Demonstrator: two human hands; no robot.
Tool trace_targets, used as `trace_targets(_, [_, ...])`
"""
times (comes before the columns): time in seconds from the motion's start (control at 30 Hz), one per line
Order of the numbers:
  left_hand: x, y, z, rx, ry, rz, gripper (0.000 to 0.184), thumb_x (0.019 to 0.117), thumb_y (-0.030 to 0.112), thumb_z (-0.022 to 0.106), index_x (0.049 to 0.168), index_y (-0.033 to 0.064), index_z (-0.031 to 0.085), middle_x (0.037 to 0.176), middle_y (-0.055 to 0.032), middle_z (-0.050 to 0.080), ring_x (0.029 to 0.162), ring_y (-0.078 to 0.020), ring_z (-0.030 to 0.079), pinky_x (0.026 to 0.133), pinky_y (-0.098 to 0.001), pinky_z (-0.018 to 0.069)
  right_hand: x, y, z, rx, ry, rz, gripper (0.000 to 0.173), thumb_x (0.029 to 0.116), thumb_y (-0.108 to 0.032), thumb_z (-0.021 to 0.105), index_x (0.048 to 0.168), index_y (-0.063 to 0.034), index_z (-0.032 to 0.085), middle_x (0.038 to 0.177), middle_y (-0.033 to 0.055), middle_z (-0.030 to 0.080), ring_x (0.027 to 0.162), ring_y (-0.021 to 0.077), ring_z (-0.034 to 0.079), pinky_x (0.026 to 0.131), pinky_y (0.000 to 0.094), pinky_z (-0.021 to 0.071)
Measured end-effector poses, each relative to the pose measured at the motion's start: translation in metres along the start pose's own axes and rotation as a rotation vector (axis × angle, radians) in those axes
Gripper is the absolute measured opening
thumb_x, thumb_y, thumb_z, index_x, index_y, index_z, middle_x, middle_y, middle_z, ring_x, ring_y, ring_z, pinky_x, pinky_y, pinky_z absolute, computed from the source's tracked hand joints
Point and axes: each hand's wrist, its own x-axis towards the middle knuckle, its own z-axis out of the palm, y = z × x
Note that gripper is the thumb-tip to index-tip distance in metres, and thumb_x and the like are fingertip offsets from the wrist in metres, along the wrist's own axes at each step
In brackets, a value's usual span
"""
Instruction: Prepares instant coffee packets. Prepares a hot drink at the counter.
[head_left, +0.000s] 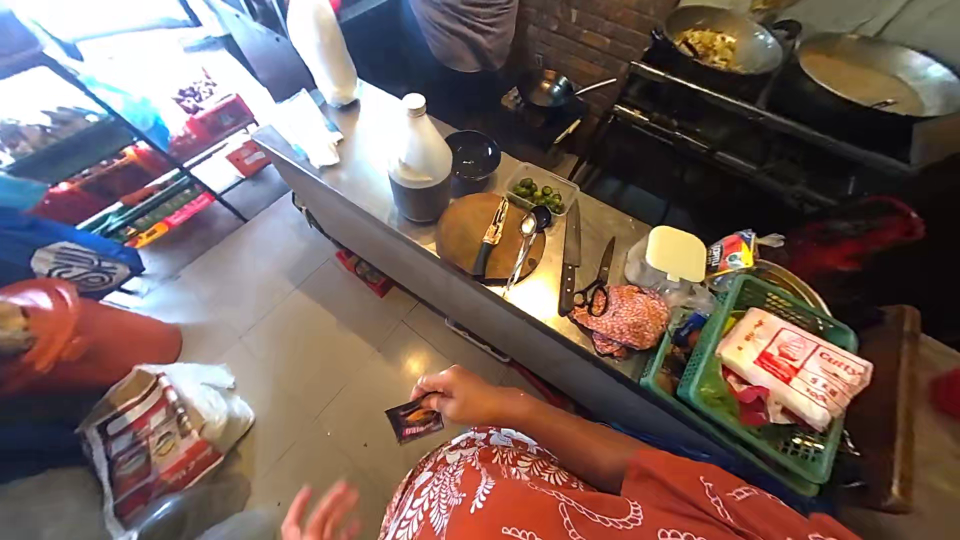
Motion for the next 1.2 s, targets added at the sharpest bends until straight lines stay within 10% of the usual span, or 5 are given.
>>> trace_targets(0.07, [0.054,0.022,0.027,0.193,-0.23,0.197,0.103,0.0858,0.056,0.073,0.161,0.0084,0.021,0.162,-0.0123,0.035,0.145,-0.0246,0.041,0.11,-0.0488,0.0454,-0.011,-0.008,-0.012,0.159,0.015,-0.002,0.024,0.1014,-0.001,0.05,0.116,0.0071,0.067,0.106,0.0189,0.07,0.09,0.0208,0.069,0.082,0.0379,0.0571])
trace_targets(0.17, [0.104,0.051,0.1,0.177,-0.475,0.242,0.039,0.0905,0.019,0.074,0.127,0.0067,0.067,0.121,-0.0034,0.073,0.111,-0.0133,0.069,0.098,-0.0373,0.0583,-0.033,-0.013,-0.035,0.238,0.1,-0.059,0.022,0.1007,-0.004,0.054,0.116,0.0046,0.067,0.107,0.0134,0.07,0.09,0.0129,0.068,0.082,0.0316,0.0575])
trace_targets(0.37, [0.141,0.08,0.151,-0.24,-0.766,0.025,0.023,0.0983,0.015,0.065,0.12,0.0082,0.069,0.115,-0.0075,0.074,0.102,-0.0232,0.073,0.091,-0.0445,0.0611,-0.103,0.055,-0.149,-0.17,1.006,0.435,0.025,0.1004,-0.008,0.056,0.114,0.0104,0.065,0.102,0.0278,0.069,0.092,0.0391,0.069,0.084,0.058,0.0569])
trace_targets(0.73, [0.149,0.088,0.149,-0.431,-0.87,0.073,0.036,0.099,0.044,0.064,0.115,0.013,0.075,0.116,-0.013,0.075,0.111,-0.0264,0.071,0.101,-0.0458,0.0554,-0.105,0.126,-0.197,-0.412,0.767,1.247,0.041,0.0861,-0.015,0.076,0.117,0.0097,0.064,0.12,0.0308,0.066,0.117,0.0446,0.064,0.097,0.0617,0.0508])
trace_targets(1.2, [0.153,0.098,0.154,-0.57,-0.578,-0.167,0.041,0.1085,0.024,0.046,0.145,0.0065,0.038,0.126,-0.0249,0.065,0.109,-0.0425,0.069,0.087,-0.0586,0.0598,-0.157,0.117,-0.176,0.873,1.442,0.226,0.017,0.1076,-0.025,0.051,0.096,-0.014,0.058,0.064,-0.0058,0.058,0.049,0.003,0.054,0.047,0.0185,0.0505])
